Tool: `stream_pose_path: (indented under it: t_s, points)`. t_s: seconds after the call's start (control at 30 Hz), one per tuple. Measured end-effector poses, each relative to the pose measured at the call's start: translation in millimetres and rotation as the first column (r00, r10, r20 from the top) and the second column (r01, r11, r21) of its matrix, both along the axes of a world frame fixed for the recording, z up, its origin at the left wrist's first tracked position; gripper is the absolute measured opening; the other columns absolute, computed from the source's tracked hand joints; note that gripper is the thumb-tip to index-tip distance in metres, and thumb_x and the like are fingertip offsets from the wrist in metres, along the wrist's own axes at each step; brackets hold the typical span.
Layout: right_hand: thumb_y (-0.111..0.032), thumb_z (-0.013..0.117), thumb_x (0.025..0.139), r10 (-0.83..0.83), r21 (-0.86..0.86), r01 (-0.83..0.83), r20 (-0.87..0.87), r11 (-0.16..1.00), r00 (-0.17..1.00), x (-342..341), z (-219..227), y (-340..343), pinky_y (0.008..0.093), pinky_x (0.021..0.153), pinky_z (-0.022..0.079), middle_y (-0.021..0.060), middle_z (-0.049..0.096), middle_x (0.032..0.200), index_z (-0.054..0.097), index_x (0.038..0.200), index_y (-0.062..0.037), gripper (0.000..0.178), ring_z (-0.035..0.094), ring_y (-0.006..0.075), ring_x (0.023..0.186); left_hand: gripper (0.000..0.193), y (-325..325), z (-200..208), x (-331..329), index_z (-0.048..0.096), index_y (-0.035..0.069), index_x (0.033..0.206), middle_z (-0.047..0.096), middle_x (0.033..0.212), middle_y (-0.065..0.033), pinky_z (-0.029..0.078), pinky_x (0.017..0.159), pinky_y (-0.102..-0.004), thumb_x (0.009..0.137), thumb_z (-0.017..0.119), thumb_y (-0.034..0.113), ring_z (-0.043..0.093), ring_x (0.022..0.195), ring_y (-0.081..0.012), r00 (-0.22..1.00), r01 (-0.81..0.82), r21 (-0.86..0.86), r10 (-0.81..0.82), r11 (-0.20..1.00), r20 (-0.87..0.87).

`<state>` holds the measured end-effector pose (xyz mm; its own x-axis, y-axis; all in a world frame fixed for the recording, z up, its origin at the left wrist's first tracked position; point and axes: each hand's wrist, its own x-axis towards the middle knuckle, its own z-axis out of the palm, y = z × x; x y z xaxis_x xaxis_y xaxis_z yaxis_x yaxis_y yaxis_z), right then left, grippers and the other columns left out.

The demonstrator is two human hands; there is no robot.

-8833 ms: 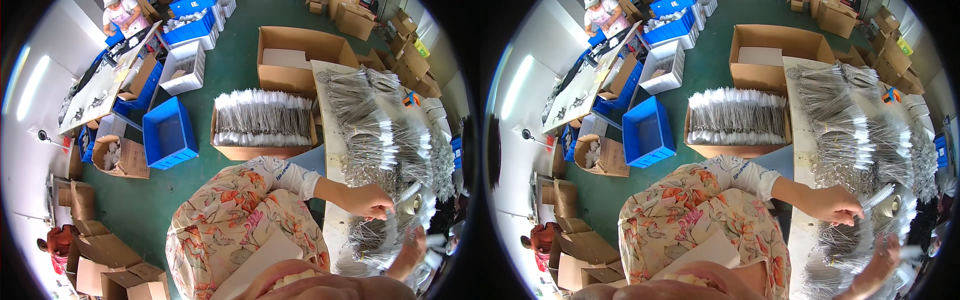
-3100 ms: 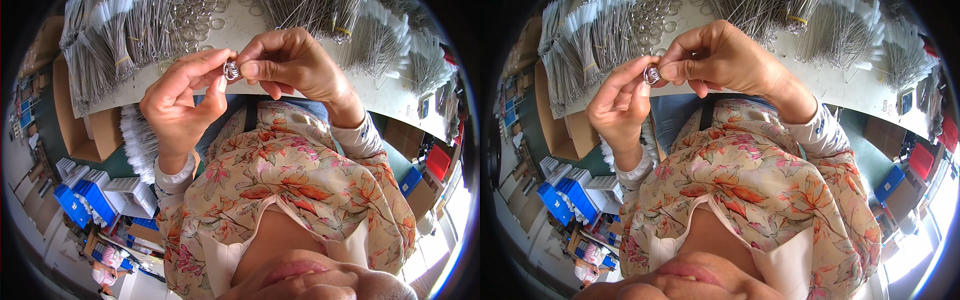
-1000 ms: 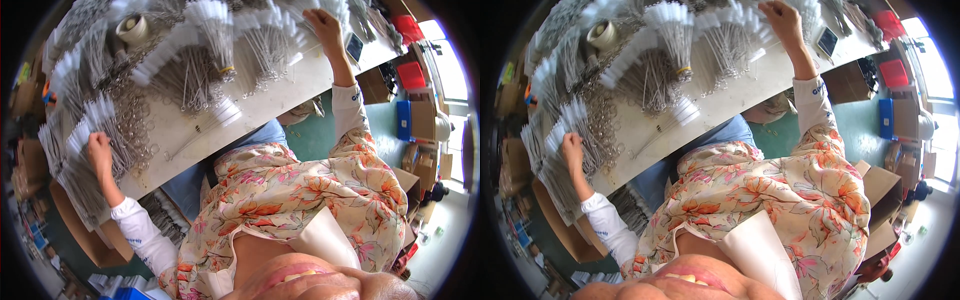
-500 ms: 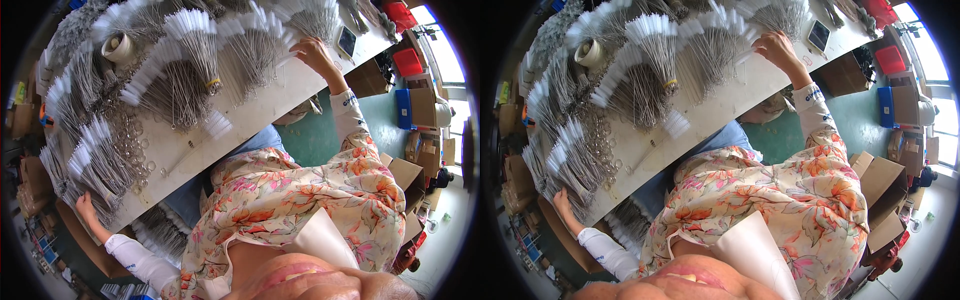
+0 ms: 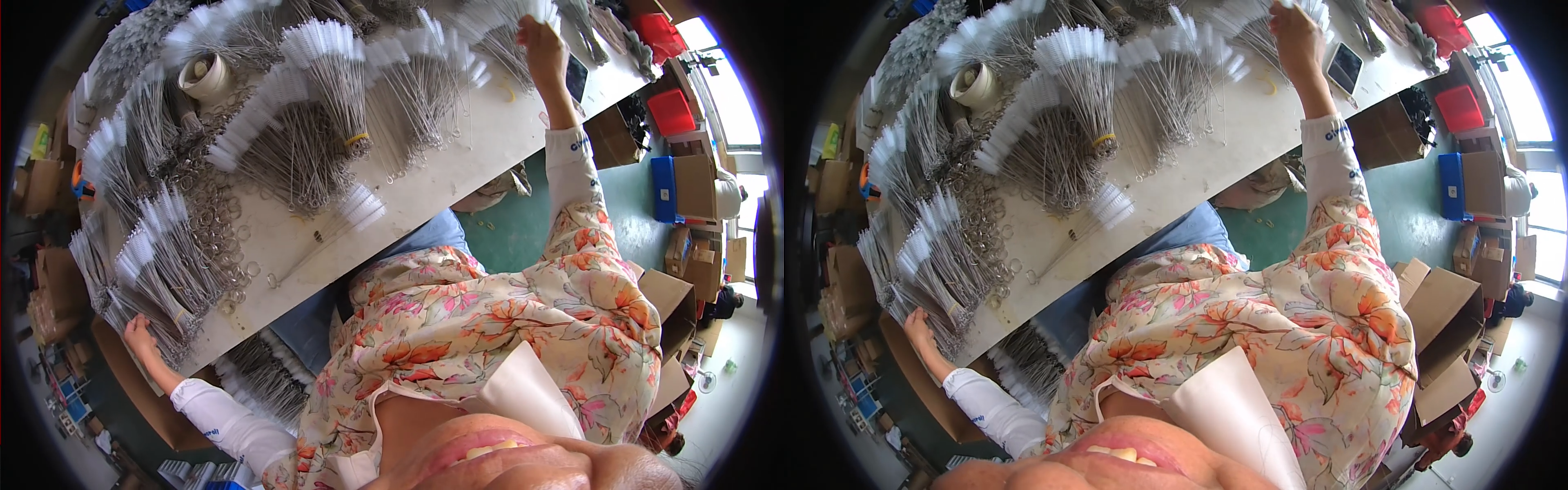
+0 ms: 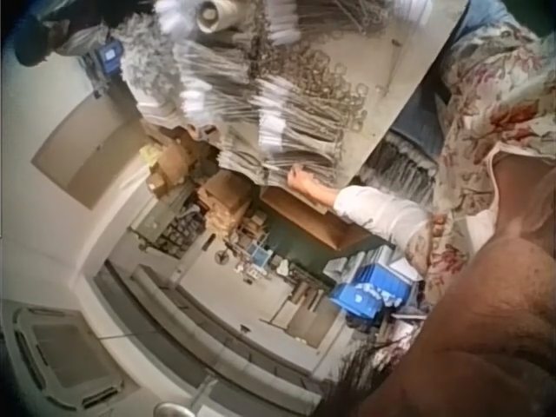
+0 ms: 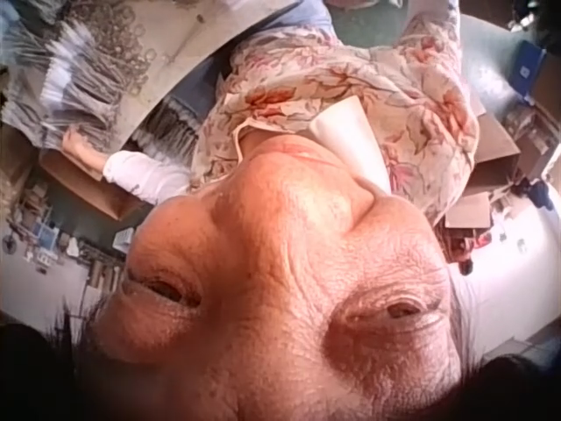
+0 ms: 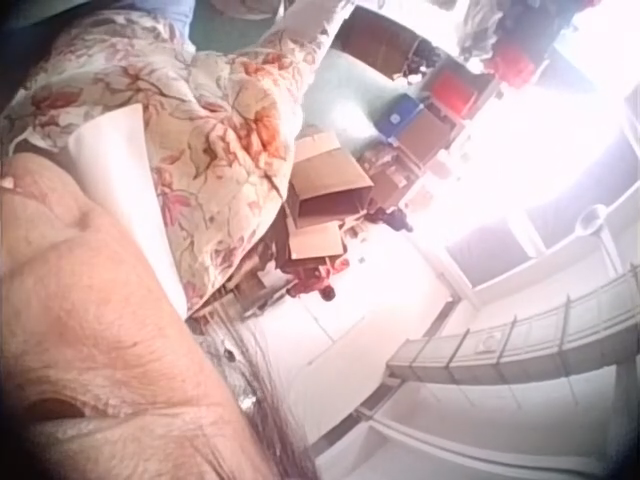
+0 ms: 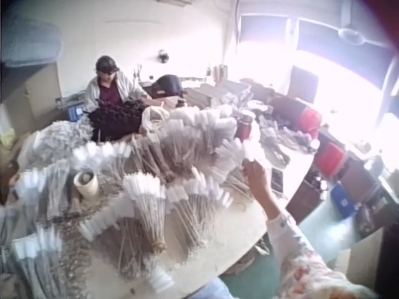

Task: The person is assembling white bottle brushes by attaching metal rings to the handles and organizing them into cardboard boxes.

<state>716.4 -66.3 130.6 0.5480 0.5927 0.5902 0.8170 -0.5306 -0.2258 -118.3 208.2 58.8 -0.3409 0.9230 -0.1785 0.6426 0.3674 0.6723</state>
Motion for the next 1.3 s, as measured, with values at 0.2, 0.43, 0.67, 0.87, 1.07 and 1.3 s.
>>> stream_pose_path:
  t_s: [0.2, 0.43, 0.67, 0.87, 1.07, 1.3]
  points:
    - [-0.024, 0.039, 0.095, 0.260, 0.426, 0.094, -0.697, 0.900, 0.668, 97.4, -5.2, -50.4, 0.0290, 0.066, 0.054, 0.0098, 0.062, 0.084, 0.058, 0.097, -0.0007, 0.030, 0.063, 0.0176, 0.073, 0.020, -2.2, 17.3, 11.5, 0.056, 0.003, 0.094, 0.064, 0.079, -0.0044, 0.021, 0.032, -0.0233, 0.084, 0.051, 0.020, 0.034, 0.039, -0.0081, 0.996, -0.055, 0.186, 0.040, 0.981, 0.083]
    - [-0.023, 0.036, 0.094, 0.327, 0.553, 0.109, -0.628, 0.826, 0.706, 117.1, 15.1, -62.3, 0.0325, 0.071, 0.055, 0.0119, 0.064, 0.087, 0.055, 0.103, -0.0018, 0.029, 0.065, 0.0224, 0.081, 0.024, 11.0, 42.7, 50.6, 0.057, 0.003, 0.105, 0.063, 0.085, -0.0052, 0.027, 0.040, -0.0222, 0.090, 0.050, 0.021, 0.036, 0.046, -0.0055, 0.996, -0.037, 0.599, -0.020, 0.800, 0.088]
    - [-0.043, 0.048, 0.088, -0.093, -0.226, -0.039, -0.546, 0.973, 0.832, 116.4, -7.0, -29.3, 0.0285, 0.061, 0.050, 0.0027, 0.064, 0.079, 0.065, 0.094, -0.0119, 0.036, 0.062, 0.0137, 0.069, 0.026, -13.5, 62.4, 77.6, 0.060, 0.007, 0.108, 0.057, 0.090, 0.0001, 0.025, 0.047, -0.0194, 0.088, 0.056, 0.023, 0.032, 0.053, -0.0044, 0.918, -0.184, 0.552, -0.058, 0.813, 0.392]
    - [-0.048, 0.058, 0.079, -0.119, -0.273, 0.087, -0.102, 0.958, 0.988, 57.7, 4.8, -4.6, 0.0359, 0.067, 0.049, 0.0078, 0.066, 0.081, 0.069, 0.082, -0.0161, 0.034, 0.063, 0.0247, 0.073, 0.025, -82.2, 109.1, 129.4, 0.060, 0.005, 0.111, 0.052, 0.083, 0.0020, 0.031, 0.051, -0.0179, 0.091, 0.052, 0.017, 0.040, 0.067, -0.0031, 0.945, -0.134, 0.707, -0.125, 0.695, 0.302]
    - [-0.034, 0.065, 0.074, -0.011, -0.455, -0.030, -0.088, 0.890, 0.996, 50.3, -23.6, 38.2, 0.0366, 0.069, 0.050, 0.0071, 0.067, 0.086, 0.069, 0.088, -0.0180, 0.022, 0.064, 0.0249, 0.077, 0.029, -126.3, 119.2, 142.5, 0.056, 0.001, 0.115, 0.046, 0.076, 0.0029, 0.024, 0.044, -0.0134, 0.093, 0.049, 0.019, 0.032, 0.055, -0.0001, 0.923, -0.090, 0.609, -0.163, 0.788, 0.348]
    - [-0.026, 0.049, 0.087, 0.301, 0.712, 0.164, -0.479, 0.682, 0.825, 192.3, 2.4, 15.2, 0.0236, 0.043, 0.034, -0.0009, 0.051, 0.064, 0.060, 0.090, -0.0126, 0.018, 0.043, 0.0096, 0.049, 0.034, -142.4, 104.1, 154.6, 0.052, -0.004, 0.115, 0.043, 0.074, 0.0023, 0.021, 0.041, -0.0147, 0.094, 0.047, 0.022, 0.030, 0.053, -0.0004, 0.812, -0.076, 0.528, -0.256, 0.846, 0.525]
